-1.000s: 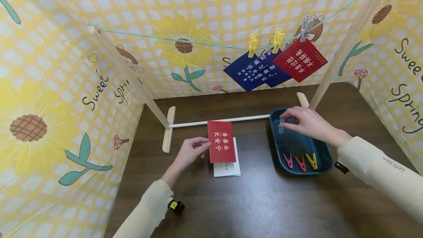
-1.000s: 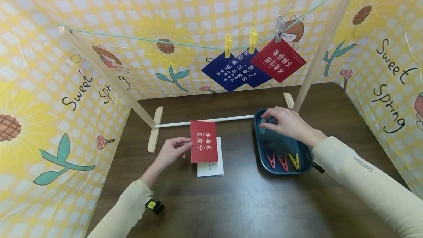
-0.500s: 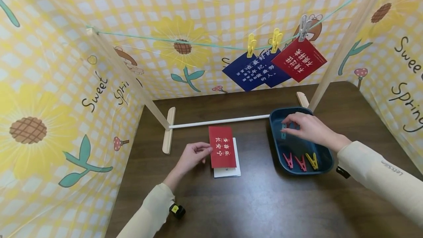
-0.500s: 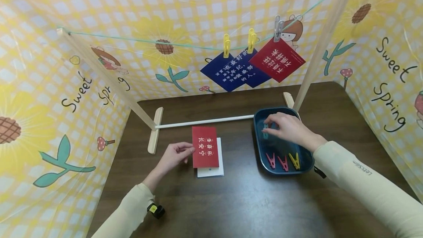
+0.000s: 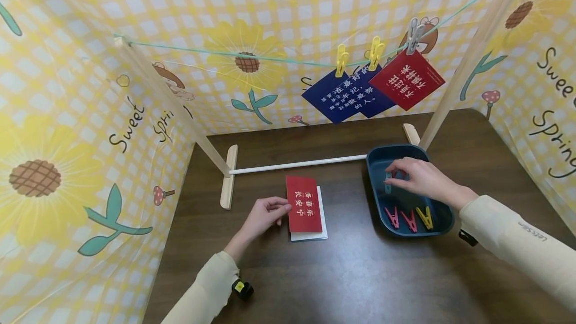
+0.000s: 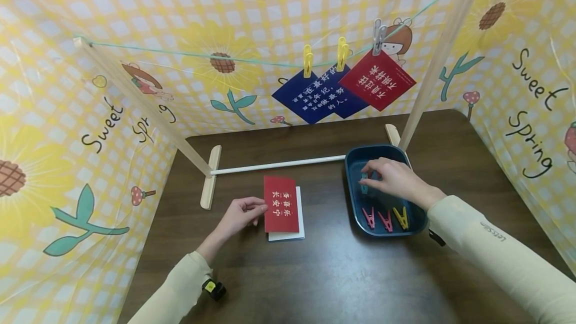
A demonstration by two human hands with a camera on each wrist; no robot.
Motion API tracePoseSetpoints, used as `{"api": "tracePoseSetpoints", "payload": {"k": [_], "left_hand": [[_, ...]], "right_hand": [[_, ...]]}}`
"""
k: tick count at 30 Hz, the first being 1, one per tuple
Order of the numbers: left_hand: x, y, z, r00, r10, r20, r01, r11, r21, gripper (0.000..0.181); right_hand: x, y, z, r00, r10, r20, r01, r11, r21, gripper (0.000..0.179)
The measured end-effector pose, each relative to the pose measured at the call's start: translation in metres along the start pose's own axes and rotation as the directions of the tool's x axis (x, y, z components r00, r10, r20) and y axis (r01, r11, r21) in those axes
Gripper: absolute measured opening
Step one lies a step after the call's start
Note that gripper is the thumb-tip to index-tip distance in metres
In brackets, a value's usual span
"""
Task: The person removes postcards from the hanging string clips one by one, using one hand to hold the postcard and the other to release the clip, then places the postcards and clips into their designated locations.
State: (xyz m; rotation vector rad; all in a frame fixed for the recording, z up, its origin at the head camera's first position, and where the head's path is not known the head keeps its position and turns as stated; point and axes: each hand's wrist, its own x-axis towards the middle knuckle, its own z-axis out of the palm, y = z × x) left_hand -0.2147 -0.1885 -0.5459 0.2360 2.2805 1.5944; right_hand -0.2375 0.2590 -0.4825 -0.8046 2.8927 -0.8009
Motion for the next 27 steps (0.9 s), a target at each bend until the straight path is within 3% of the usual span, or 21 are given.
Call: {"api": "tracePoseSetpoints", "payload": {"k": [17,27], "left_hand": [[0.0,-0.011,0.009,0.998,-0.058,0.017,0.058,0.998,-0.019,0.024],[0.003,-0.014,0.013,0.997,-0.07,-0.033,0.07,0.998,0.01,0.019]], "right_hand": [[-0.004,0.011,0.011,1.0,0.011,0.011,-0.011,1.0,0.015,0.026],[-0.001,0.011,0.007,1.0,0.021,0.021,-0.021,0.999,0.03,0.027]]}}
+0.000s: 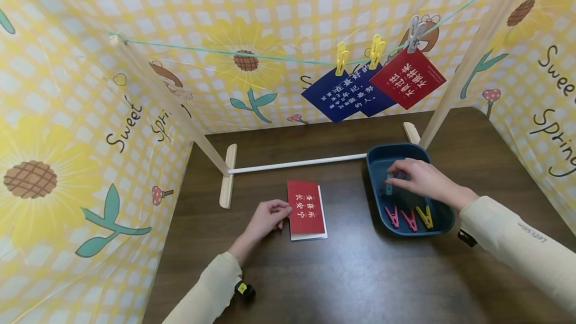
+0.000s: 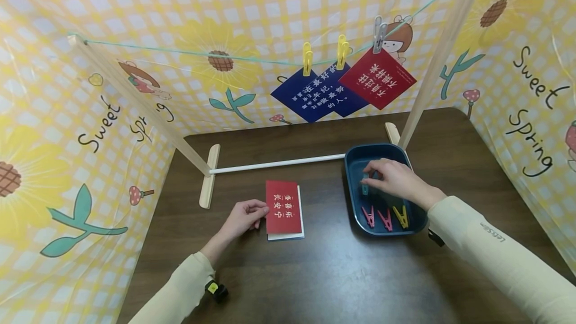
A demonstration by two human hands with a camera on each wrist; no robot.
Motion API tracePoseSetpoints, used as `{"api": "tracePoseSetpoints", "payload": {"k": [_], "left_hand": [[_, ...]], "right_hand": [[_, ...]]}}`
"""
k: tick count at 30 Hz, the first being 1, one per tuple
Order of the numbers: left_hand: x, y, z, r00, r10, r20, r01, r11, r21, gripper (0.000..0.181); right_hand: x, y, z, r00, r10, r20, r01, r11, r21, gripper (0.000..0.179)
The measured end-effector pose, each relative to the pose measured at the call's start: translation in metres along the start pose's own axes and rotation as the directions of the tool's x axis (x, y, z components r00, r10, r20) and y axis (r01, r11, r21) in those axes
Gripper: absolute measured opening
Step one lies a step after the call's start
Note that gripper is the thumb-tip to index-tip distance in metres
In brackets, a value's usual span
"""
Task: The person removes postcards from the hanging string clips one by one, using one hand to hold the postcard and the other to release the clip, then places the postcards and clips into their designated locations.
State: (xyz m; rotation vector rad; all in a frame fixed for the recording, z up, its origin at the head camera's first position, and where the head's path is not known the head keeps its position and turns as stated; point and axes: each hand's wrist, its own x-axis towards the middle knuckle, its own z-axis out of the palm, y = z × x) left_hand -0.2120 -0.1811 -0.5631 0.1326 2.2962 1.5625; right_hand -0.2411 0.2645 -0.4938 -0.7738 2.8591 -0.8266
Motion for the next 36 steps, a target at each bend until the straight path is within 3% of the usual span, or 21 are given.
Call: {"api": "tracePoseSetpoints", "payload": {"k": [6,16,24,36], "left_hand": [[0.0,0.001,-0.001,0.999,-0.035,-0.004,0.035,0.999,0.029,0.018],[0.0,-0.004,0.0,0.999,-0.044,0.011,0.043,0.996,0.077,0.019],[0.001,-0.006,0.003,0.999,-0.021,-0.024,0.023,0.996,0.091,0.021],[0.001,-0.004,0.002,1.0,-0.018,-0.014,0.02,0.985,0.171,0.022]], "right_hand": [[0.002,-0.001,-0.001,1.0,0.002,0.014,-0.002,1.0,0.008,0.028],[0.001,0.001,0.006,0.998,0.022,0.06,-0.023,1.0,0.002,0.029],[0.002,0.001,0.011,0.996,0.024,0.081,-0.024,1.0,0.001,0.025],[0.01,0.0,0.017,0.979,0.091,0.185,-0.1,0.994,0.041,0.023]]}}
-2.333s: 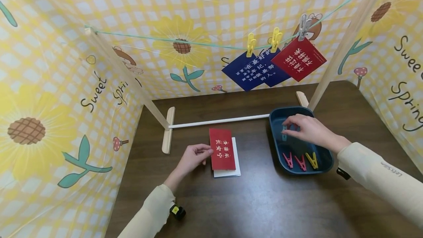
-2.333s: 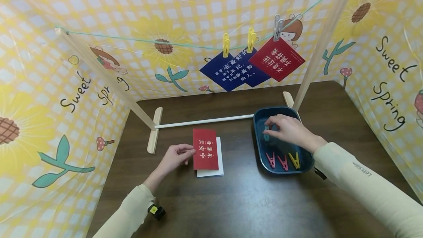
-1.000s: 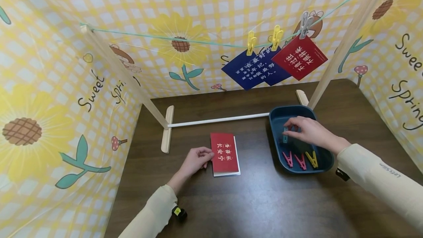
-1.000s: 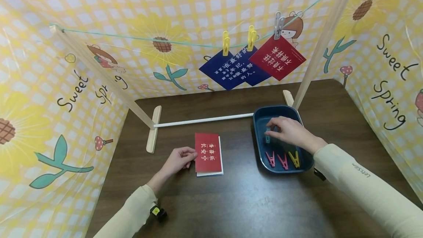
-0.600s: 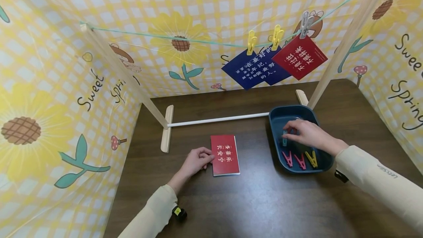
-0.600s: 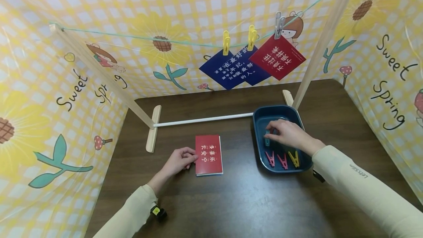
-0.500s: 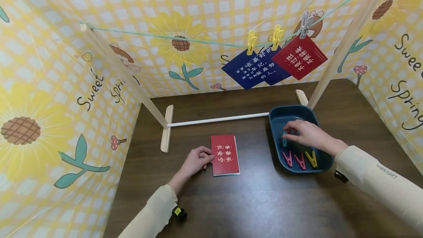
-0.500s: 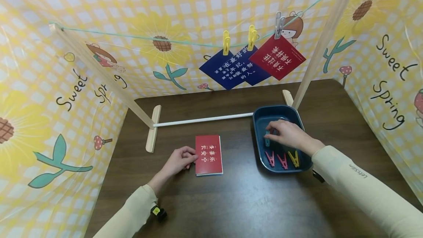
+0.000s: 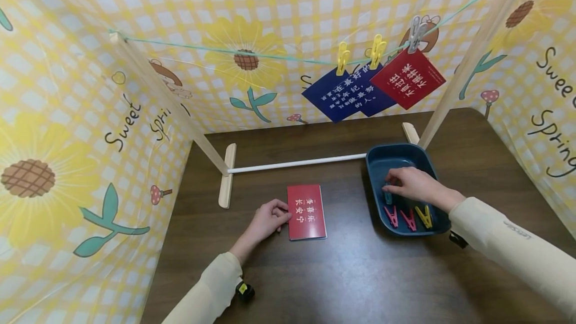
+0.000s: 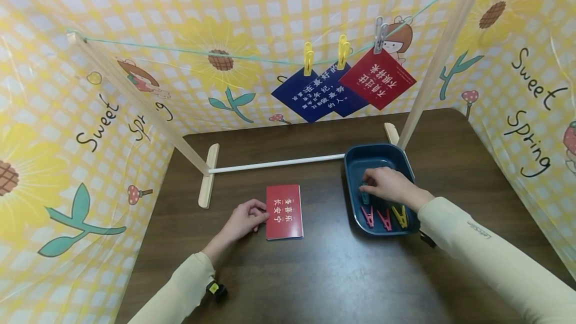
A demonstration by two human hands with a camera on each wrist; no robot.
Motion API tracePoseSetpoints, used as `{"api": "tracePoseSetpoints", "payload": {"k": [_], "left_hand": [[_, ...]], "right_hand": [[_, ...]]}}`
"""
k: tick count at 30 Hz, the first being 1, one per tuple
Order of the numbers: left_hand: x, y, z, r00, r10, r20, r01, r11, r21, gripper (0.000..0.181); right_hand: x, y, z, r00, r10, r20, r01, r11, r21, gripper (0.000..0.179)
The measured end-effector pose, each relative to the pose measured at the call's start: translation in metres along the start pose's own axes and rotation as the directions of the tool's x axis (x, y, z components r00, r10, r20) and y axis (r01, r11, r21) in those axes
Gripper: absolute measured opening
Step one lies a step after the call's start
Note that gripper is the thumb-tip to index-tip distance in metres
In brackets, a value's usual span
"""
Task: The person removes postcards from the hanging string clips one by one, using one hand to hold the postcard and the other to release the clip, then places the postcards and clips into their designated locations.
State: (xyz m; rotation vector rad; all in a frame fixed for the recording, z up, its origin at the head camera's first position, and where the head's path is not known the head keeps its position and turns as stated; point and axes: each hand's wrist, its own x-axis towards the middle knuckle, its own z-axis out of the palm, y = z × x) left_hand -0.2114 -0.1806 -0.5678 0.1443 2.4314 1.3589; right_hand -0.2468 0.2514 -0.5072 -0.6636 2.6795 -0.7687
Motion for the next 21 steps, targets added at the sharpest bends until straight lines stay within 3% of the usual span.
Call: {"api": "tracePoseSetpoints", "payload": {"k": [6,21], "left_hand": [[0.001,-0.004,0.001,1.0,0.02,-0.005,-0.02,1.0,-0.009,0.024],[0.0,-0.003,0.001,1.0,0.0,-0.03,-0.001,1.0,-0.027,0.025]], "right_hand": [[0.004,-0.003,-0.001,1.0,0.023,0.012,-0.023,1.0,0.0,0.02],[0.013,-0.01,-0.001,0.991,0.113,0.076,-0.111,0.993,-0.034,0.024]]}}
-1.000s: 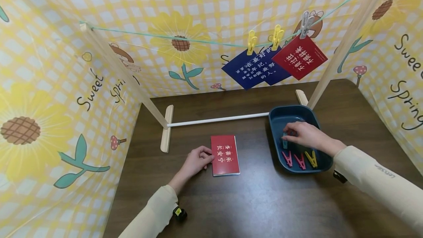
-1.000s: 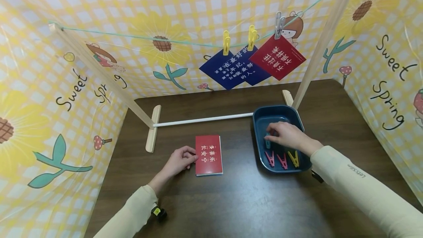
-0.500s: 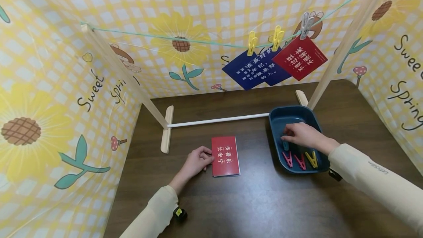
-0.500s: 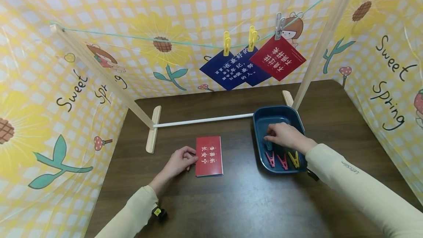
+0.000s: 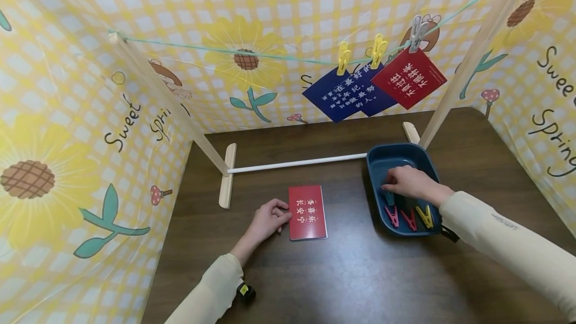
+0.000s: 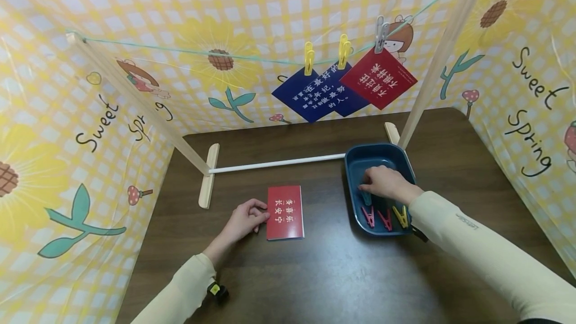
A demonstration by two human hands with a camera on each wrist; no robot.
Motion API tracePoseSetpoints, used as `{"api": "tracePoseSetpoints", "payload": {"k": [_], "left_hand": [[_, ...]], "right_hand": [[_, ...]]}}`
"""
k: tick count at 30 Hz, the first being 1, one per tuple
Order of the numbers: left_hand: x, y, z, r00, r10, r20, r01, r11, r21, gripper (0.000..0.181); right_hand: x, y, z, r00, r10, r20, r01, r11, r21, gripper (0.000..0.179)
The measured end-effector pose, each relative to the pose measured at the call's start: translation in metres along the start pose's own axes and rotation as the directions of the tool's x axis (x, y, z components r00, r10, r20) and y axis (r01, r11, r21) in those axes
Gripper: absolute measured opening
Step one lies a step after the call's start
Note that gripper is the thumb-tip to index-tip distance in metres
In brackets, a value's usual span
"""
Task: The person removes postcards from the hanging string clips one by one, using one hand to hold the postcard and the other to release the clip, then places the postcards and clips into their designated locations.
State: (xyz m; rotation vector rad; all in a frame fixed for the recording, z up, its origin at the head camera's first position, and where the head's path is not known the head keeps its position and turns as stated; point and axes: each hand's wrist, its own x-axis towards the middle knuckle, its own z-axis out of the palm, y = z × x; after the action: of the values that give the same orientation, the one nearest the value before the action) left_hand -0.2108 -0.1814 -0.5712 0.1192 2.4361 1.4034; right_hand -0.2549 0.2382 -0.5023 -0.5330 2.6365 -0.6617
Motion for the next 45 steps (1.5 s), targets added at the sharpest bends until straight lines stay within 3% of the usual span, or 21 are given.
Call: {"api": "tracePoseSetpoints", "payload": {"k": [13,26,34,45], "left_hand": [[-0.004,-0.002,0.003,1.0,0.002,-0.014,-0.002,1.0,-0.027,0.017],[-0.003,-0.001,0.0,0.999,0.0,-0.038,-0.002,0.999,-0.054,0.014],[-0.002,-0.002,0.0,1.0,-0.002,-0.024,0.0,0.998,-0.055,0.015],[-0.002,-0.005,0.002,1.0,0.004,-0.025,-0.005,0.998,-0.065,0.015]], "right_hand": [[0.009,-0.01,0.005,0.991,0.131,0.024,-0.131,0.991,-0.005,0.025],[0.023,-0.017,-0.006,0.983,0.172,0.069,-0.168,0.983,-0.07,0.025],[0.037,-0.008,-0.006,0.96,0.244,0.139,-0.232,0.968,-0.098,0.02],[0.033,-0.023,-0.004,0.95,0.279,0.138,-0.271,0.96,-0.075,0.015]]}}
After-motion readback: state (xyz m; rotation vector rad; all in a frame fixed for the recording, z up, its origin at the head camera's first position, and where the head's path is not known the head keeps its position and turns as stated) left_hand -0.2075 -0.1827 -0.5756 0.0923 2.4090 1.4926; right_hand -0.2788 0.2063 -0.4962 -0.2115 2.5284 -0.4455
